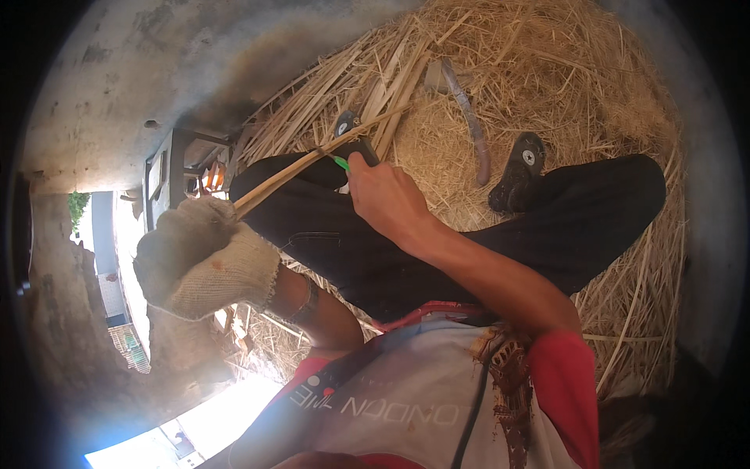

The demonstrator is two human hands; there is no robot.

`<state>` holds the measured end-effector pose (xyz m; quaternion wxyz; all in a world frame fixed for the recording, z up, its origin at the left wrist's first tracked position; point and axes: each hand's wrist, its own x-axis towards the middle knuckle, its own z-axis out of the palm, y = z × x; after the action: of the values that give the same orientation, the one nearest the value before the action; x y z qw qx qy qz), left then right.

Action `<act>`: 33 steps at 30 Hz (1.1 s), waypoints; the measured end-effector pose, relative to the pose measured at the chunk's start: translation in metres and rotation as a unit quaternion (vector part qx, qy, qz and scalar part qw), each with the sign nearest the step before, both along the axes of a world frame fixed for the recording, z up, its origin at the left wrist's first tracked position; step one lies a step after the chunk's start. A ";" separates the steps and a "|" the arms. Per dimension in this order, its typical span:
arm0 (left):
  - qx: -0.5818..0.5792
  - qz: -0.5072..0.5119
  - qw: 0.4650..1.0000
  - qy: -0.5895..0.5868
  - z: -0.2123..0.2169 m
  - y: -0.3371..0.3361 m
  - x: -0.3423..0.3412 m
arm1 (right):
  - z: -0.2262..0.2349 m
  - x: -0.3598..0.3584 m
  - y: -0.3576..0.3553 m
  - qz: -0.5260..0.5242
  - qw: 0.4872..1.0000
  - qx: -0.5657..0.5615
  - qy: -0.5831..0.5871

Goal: The person sits cross-legged on a bed of straw and uses a green utility knife to peel the outer layer off a long, thin bamboo stick. They hold the stick with a gloved left hand and scrape along its length with the knife in their right hand, producing thin shavings that fall onto the straw below.

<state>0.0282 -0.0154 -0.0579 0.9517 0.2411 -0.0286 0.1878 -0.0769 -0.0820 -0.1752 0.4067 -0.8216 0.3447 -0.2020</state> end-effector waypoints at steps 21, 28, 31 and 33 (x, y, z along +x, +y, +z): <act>0.188 -0.251 0.914 -0.257 -0.008 0.039 0.044 | -0.008 0.012 -0.009 0.025 0.998 -0.034 0.040; 0.124 -0.160 0.973 -0.108 -0.002 0.034 0.046 | -0.013 0.029 -0.008 0.025 0.996 -0.017 0.081; 0.161 -0.173 0.957 -0.167 0.008 0.028 0.015 | -0.092 0.026 -0.031 -0.027 0.993 -0.015 0.115; 0.163 -0.173 0.953 -0.187 0.010 0.021 0.010 | -0.117 0.019 -0.051 -0.051 0.991 -0.033 0.122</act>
<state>0.0380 0.0059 -0.0483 0.8950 0.3448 -0.2776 0.0544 -0.0581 -0.1328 -0.2926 0.3239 -0.8343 0.4263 -0.1317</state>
